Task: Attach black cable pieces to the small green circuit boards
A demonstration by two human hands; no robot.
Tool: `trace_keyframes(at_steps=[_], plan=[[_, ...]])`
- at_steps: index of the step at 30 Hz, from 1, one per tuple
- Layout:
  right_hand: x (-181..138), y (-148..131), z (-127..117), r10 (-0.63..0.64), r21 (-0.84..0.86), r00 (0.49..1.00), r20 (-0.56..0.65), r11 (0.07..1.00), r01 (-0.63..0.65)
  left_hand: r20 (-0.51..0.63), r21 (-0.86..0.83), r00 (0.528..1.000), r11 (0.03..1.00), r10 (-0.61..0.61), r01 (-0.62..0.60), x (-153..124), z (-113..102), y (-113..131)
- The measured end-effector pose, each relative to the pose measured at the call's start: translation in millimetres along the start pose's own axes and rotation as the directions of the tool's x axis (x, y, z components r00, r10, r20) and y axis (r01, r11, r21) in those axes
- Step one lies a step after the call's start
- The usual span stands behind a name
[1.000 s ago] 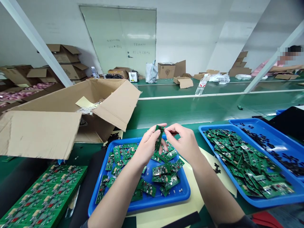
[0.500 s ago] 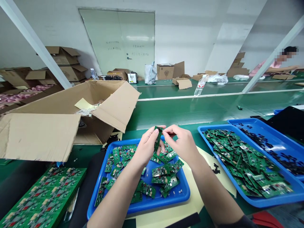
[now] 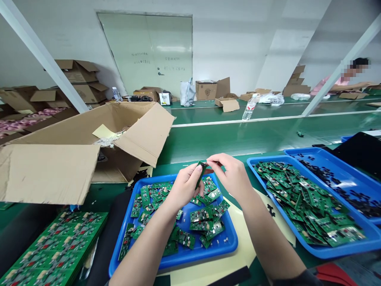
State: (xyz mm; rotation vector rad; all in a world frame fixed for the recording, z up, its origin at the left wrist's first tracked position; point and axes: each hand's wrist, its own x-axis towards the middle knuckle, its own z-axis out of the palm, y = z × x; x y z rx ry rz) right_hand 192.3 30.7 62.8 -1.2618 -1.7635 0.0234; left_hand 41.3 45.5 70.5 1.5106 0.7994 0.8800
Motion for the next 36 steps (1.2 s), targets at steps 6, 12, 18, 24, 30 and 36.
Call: trace_keyframes(at_steps=[6,12,18,24,30,36], plan=[[1.2,5.5,4.9,-0.111,-0.032,0.994,0.003,0.993,0.111,0.024,0.027,1.000,1.000,0.012,-0.013,0.9,-0.1,0.4],[0.6,0.8,8.1,-0.134,0.006,0.991,0.015,0.991,0.134,0.051,0.101,0.999,0.995,0.007,-0.013,1.3,2.6,-3.9],[0.4,2.6,-1.2,-0.053,0.245,0.997,-0.056,0.967,0.065,0.070,0.117,0.997,0.992,0.033,-0.041,0.0,7.6,-5.8],[-2.0,16.1,-17.7,0.121,0.542,0.973,0.196,0.813,-0.210,0.068,0.180,0.991,0.975,0.116,-0.127,-3.4,-1.6,-5.8],[-2.6,-2.8,-20.6,0.154,0.363,0.982,0.107,0.914,-0.183,0.053,0.367,0.977,0.906,0.205,-0.210,-4.7,-5.2,-7.3],[-0.3,-11.3,-14.3,0.059,0.284,0.998,-0.002,0.957,-0.056,0.074,0.344,0.981,0.919,0.178,-0.192,-4.7,-5.0,-10.0]])
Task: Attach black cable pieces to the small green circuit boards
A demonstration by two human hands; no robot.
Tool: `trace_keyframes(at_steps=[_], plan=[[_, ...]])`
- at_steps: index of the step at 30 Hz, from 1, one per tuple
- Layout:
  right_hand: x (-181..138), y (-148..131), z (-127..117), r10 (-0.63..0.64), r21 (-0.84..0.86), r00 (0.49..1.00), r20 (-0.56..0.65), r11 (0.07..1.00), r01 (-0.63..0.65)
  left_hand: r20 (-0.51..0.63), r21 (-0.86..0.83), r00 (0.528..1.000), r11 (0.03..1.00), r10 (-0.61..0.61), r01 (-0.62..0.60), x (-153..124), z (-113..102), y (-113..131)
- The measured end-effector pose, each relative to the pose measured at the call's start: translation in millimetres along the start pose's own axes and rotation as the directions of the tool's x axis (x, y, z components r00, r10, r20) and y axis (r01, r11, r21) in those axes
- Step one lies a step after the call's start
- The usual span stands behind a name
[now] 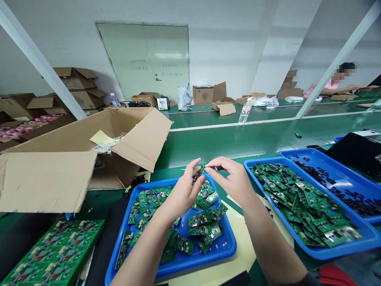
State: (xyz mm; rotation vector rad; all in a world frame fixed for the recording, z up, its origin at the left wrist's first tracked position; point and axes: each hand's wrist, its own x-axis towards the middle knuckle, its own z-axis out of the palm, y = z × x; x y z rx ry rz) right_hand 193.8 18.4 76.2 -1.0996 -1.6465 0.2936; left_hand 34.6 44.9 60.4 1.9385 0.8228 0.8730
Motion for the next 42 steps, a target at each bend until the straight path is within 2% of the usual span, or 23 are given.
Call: trace_keyframes(at_steps=[4,12,23,25,27,30,32,35,37,38,40,42], plan=[[-0.1,1.1,-4.4,-0.040,0.036,0.999,0.002,0.999,0.040,-0.037,-0.056,0.998,0.997,0.046,-0.048,1.6,-0.9,-1.2],[-1.1,-0.4,-8.7,-0.170,0.079,0.985,0.021,0.983,0.168,-0.220,0.143,0.939,0.961,0.263,-0.236,5.1,-7.7,-2.9],[-0.4,0.6,-5.0,-0.328,0.103,0.945,-0.016,0.939,0.328,-0.324,0.117,0.887,0.944,0.330,-0.309,4.4,-6.6,-4.9],[-0.7,0.4,-6.4,-0.332,0.110,0.943,0.025,0.939,0.327,-0.348,0.096,0.875,0.941,0.337,-0.324,4.3,-5.9,-6.5],[-1.3,0.9,-11.1,-0.314,0.109,0.941,0.126,0.947,0.301,-0.369,0.109,0.859,0.934,0.356,-0.340,4.5,-6.4,-8.2],[-2.2,4.3,-23.8,-0.297,0.114,0.924,0.243,0.954,0.277,-0.383,0.204,0.817,0.902,0.431,-0.380,4.9,-9.2,-9.6],[-2.6,7.6,-32.5,-0.314,0.197,0.929,0.197,0.941,0.276,-0.389,0.270,0.781,0.871,0.489,-0.410,4.8,-11.0,-9.4],[-3.0,9.2,-39.3,-0.286,0.373,0.958,-0.033,0.886,0.277,-0.418,0.337,0.716,0.827,0.559,-0.449,3.8,-11.9,-6.7],[-3.2,5.4,-38.2,-0.172,0.403,0.977,-0.128,0.891,0.210,-0.412,0.394,0.669,0.783,0.618,-0.481,2.9,-11.2,-3.6],[-3.4,2.0,-36.3,-0.095,0.392,0.990,-0.104,0.911,0.128,-0.396,0.428,0.645,0.753,0.654,-0.500,2.6,-10.6,-1.9],[-3.7,-6.3,-30.5,0.052,0.332,0.996,0.076,0.940,-0.074,-0.351,0.498,0.600,0.685,0.719,-0.531,2.3,-9.3,1.3],[-4.0,-14.1,-23.9,0.143,0.263,0.947,0.287,0.939,-0.221,-0.317,0.549,0.569,0.636,0.759,-0.542,2.8,-8.3,3.5]])
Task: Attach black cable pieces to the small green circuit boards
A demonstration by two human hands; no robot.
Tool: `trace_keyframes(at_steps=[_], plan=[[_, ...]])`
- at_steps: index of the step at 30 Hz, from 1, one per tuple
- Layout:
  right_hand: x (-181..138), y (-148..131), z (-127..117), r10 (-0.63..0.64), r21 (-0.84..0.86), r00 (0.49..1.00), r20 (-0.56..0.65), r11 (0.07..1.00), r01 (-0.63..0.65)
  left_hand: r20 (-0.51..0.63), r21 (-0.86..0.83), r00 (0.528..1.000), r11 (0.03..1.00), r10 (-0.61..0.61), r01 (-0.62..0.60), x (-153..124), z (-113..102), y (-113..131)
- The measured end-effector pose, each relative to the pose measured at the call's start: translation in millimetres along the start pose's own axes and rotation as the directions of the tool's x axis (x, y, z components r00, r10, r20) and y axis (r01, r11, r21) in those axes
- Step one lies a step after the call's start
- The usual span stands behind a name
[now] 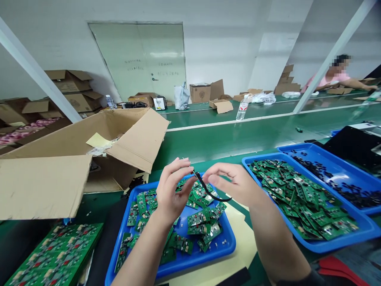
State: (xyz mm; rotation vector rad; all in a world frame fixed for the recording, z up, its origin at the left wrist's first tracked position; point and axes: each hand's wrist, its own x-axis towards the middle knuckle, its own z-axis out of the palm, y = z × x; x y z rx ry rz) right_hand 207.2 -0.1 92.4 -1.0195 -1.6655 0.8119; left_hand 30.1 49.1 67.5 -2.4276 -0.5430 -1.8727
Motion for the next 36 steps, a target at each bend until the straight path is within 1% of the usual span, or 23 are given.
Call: trace_keyframes(at_steps=[2,5,7,9,11,14,17,20,22,24,26,29,31,33,36], plan=[[0.7,-3.1,7.0,0.071,0.017,0.992,0.105,0.997,-0.073,-0.002,0.025,1.000,0.999,0.022,-0.022,1.1,0.6,0.3],[1.7,-2.6,12.4,0.086,0.123,0.987,0.136,0.987,-0.103,-0.014,0.026,1.000,1.000,0.015,-0.015,1.2,0.3,-0.6],[2.3,-0.7,13.4,0.069,0.239,0.985,0.158,0.965,-0.106,0.001,-0.003,1.000,1.000,-0.027,0.027,0.1,-1.1,-1.3],[3.2,0.9,13.4,0.058,0.359,0.979,0.195,0.925,-0.126,0.043,-0.047,0.995,0.994,-0.095,0.097,-1.5,-3.2,-1.6],[4.3,1.6,13.2,0.056,0.442,0.973,0.224,0.884,-0.153,0.087,-0.096,0.983,0.981,-0.160,0.168,-3.0,-5.3,-1.2],[6.0,2.0,12.9,0.071,0.502,0.963,0.260,0.842,-0.197,0.124,-0.168,0.969,0.958,-0.215,0.234,-3.9,-7.7,0.7],[6.5,3.5,12.7,0.076,0.517,0.958,0.276,0.829,-0.215,0.148,-0.225,0.957,0.934,-0.248,0.277,-3.4,-8.6,3.2],[5.6,5.5,12.1,0.083,0.490,0.965,0.250,0.848,-0.200,0.165,-0.302,0.951,0.904,-0.262,0.302,-2.7,-7.7,4.8],[4.6,5.8,11.5,0.091,0.440,0.971,0.219,0.879,-0.182,0.173,-0.372,0.945,0.870,-0.277,0.323,-2.2,-6.3,6.0],[3.6,4.8,11.3,0.096,0.361,0.982,0.160,0.921,-0.149,0.188,-0.440,0.931,0.821,-0.312,0.364,-1.1,-4.9,7.7],[2.9,3.3,11.6,0.090,0.248,0.994,0.060,0.963,-0.102,0.212,-0.496,0.910,0.764,-0.356,0.413,0.8,-4.0,10.0],[2.7,1.7,12.7,0.041,0.081,0.991,-0.129,0.996,-0.030,0.260,-0.533,0.863,0.681,-0.433,0.502,4.0,-3.6,13.2],[2.6,1.9,13.0,-0.025,0.009,0.976,-0.215,1.000,0.027,0.268,-0.541,0.821,0.626,-0.505,0.562,5.2,-3.4,13.8],[2.2,2.5,12.6,-0.103,-0.049,0.967,-0.235,0.994,0.094,0.262,-0.553,0.775,0.569,-0.575,0.608,5.1,-3.2,13.1],[0.9,2.4,11.1,-0.221,-0.150,0.957,-0.188,0.969,0.195,0.289,-0.583,0.722,0.482,-0.629,0.654,3.5,-3.2,11.0]])
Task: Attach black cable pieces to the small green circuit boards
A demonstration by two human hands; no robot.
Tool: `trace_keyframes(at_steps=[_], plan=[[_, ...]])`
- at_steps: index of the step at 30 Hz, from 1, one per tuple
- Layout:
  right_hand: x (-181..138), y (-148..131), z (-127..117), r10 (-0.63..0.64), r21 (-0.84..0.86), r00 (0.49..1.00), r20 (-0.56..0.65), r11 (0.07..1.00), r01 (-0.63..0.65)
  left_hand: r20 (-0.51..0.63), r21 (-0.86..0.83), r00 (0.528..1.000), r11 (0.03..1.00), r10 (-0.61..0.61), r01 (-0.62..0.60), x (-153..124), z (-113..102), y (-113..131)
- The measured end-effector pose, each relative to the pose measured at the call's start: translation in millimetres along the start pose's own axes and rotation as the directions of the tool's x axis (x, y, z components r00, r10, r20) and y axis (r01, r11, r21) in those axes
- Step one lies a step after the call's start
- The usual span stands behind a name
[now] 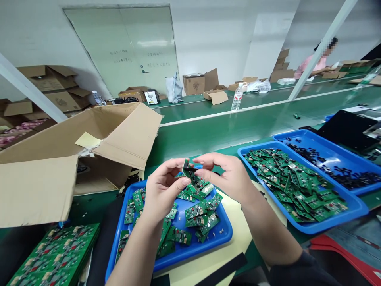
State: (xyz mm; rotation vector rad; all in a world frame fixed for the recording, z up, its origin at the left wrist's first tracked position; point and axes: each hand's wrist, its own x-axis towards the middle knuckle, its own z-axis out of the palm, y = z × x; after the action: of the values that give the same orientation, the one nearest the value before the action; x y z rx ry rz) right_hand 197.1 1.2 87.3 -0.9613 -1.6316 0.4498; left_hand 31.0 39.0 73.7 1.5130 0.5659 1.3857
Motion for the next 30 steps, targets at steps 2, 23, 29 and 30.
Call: trace_keyframes(at_steps=[2,23,29,30], plan=[[-0.2,-0.8,-0.9,-0.083,-0.062,0.997,0.010,0.995,0.083,0.020,-0.046,0.999,0.998,-0.046,0.047,-0.5,-0.8,-0.9],[2.1,10.6,3.1,-0.357,-0.409,0.931,-0.076,0.863,0.297,0.409,-0.101,0.830,0.886,-0.378,0.453,6.4,-5.6,3.8],[3.4,7.5,0.7,-0.320,-0.290,0.947,0.012,0.905,0.310,0.402,0.048,0.824,0.908,-0.399,0.416,4.3,-4.1,0.6],[2.9,6.0,-0.5,-0.302,-0.252,0.953,0.024,0.921,0.298,0.397,0.092,0.835,0.921,-0.382,0.378,3.7,-2.4,0.7]])
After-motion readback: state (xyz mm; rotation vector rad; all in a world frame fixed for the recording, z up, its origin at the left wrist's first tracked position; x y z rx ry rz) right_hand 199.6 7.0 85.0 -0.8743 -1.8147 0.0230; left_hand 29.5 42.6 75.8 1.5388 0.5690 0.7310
